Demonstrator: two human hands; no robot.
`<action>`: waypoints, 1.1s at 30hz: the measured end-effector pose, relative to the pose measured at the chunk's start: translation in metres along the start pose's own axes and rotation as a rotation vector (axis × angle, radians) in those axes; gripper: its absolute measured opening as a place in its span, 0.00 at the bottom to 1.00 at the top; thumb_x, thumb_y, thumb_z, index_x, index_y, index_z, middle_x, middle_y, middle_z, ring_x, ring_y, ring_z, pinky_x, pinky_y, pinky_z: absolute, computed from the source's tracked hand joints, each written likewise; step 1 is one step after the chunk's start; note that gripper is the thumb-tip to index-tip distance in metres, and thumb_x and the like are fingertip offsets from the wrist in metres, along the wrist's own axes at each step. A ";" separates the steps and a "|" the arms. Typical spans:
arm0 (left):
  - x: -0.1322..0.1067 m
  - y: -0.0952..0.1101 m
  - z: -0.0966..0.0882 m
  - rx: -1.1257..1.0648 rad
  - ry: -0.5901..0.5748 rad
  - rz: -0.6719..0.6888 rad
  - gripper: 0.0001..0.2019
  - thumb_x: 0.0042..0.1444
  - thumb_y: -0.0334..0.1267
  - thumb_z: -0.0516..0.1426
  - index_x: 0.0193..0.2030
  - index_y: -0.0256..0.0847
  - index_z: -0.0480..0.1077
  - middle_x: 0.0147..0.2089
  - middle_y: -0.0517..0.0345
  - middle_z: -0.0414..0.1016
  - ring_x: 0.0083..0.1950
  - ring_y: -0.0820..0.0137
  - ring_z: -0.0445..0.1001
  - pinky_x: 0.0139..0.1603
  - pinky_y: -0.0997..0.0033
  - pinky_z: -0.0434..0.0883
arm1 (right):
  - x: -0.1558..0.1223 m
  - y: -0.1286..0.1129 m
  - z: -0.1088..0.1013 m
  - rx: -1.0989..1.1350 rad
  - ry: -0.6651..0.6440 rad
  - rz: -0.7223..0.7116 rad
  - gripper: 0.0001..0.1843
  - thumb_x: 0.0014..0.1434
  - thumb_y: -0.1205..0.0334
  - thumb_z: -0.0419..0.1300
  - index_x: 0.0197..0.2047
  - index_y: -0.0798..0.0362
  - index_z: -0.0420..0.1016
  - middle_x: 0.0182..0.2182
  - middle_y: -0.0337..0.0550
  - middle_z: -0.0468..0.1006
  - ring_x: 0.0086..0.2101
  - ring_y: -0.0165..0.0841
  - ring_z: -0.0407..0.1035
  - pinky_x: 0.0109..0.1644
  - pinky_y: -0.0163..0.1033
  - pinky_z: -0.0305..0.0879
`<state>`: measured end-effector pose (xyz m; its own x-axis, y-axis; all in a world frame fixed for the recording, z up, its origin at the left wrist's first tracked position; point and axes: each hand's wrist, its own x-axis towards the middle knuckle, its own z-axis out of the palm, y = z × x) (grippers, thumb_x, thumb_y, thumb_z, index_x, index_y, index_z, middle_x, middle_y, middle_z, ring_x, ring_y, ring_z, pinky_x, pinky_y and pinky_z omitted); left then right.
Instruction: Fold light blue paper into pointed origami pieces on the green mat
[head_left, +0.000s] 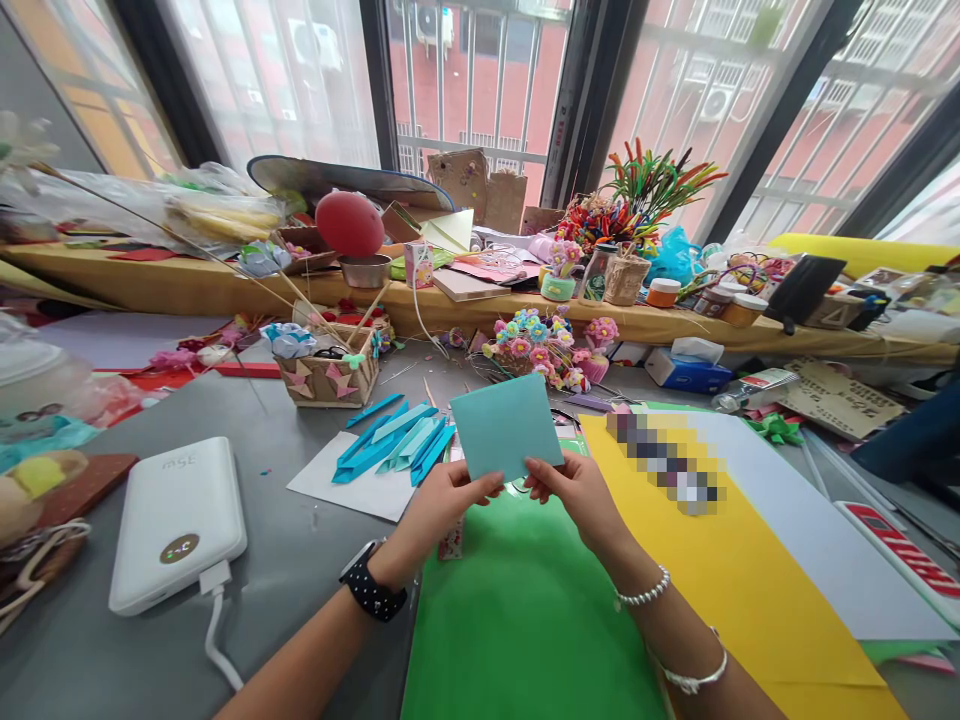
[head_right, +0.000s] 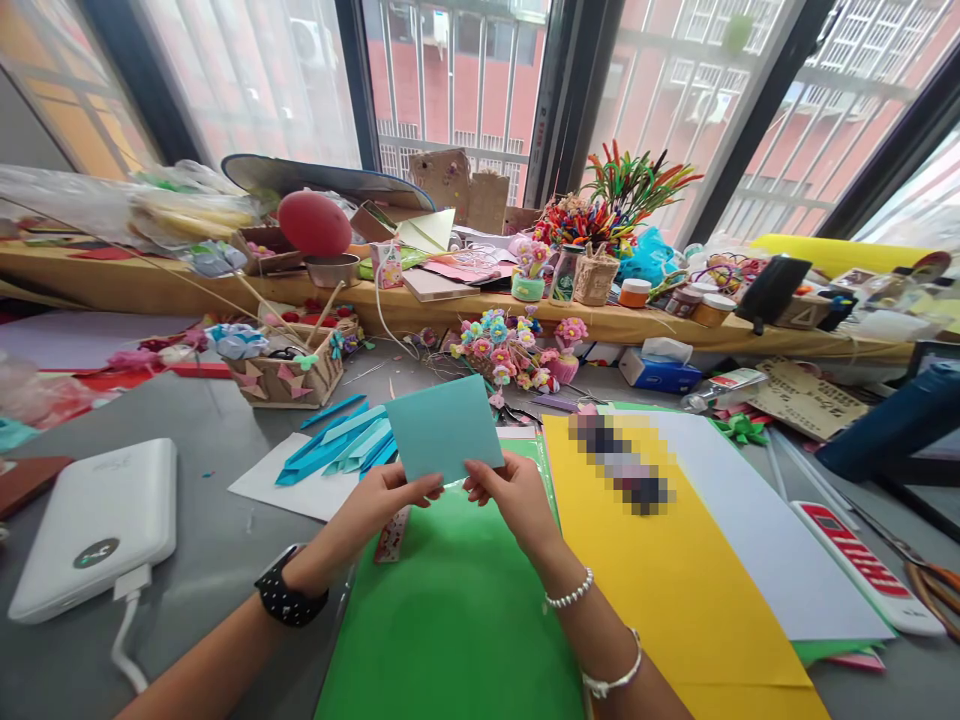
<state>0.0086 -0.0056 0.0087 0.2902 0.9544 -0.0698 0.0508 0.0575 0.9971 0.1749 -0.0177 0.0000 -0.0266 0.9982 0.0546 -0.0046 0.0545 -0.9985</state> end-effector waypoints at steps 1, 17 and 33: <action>0.001 0.000 -0.001 -0.028 0.033 -0.003 0.12 0.42 0.43 0.59 0.28 0.35 0.73 0.30 0.53 0.76 0.32 0.66 0.71 0.33 0.71 0.67 | 0.000 0.000 0.000 0.002 -0.024 0.020 0.14 0.46 0.54 0.60 0.21 0.58 0.68 0.17 0.39 0.72 0.18 0.26 0.65 0.23 0.32 0.61; 0.004 0.000 -0.008 -0.071 0.067 -0.020 0.14 0.42 0.44 0.59 0.32 0.36 0.73 0.30 0.57 0.76 0.33 0.68 0.72 0.32 0.73 0.68 | 0.001 0.005 -0.006 -0.061 -0.095 0.114 0.18 0.43 0.49 0.61 0.30 0.58 0.73 0.25 0.43 0.75 0.26 0.34 0.68 0.27 0.35 0.62; 0.007 -0.004 -0.009 -0.096 0.111 0.010 0.11 0.41 0.42 0.60 0.30 0.36 0.72 0.27 0.60 0.74 0.31 0.70 0.70 0.33 0.73 0.67 | 0.001 0.002 -0.004 -0.076 0.027 0.051 0.19 0.44 0.47 0.59 0.21 0.57 0.68 0.18 0.35 0.65 0.20 0.26 0.57 0.22 0.32 0.53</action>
<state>0.0020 0.0037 0.0044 0.1824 0.9813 -0.0614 -0.0442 0.0706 0.9965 0.1791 -0.0164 -0.0020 0.0016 1.0000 0.0042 0.0721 0.0041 -0.9974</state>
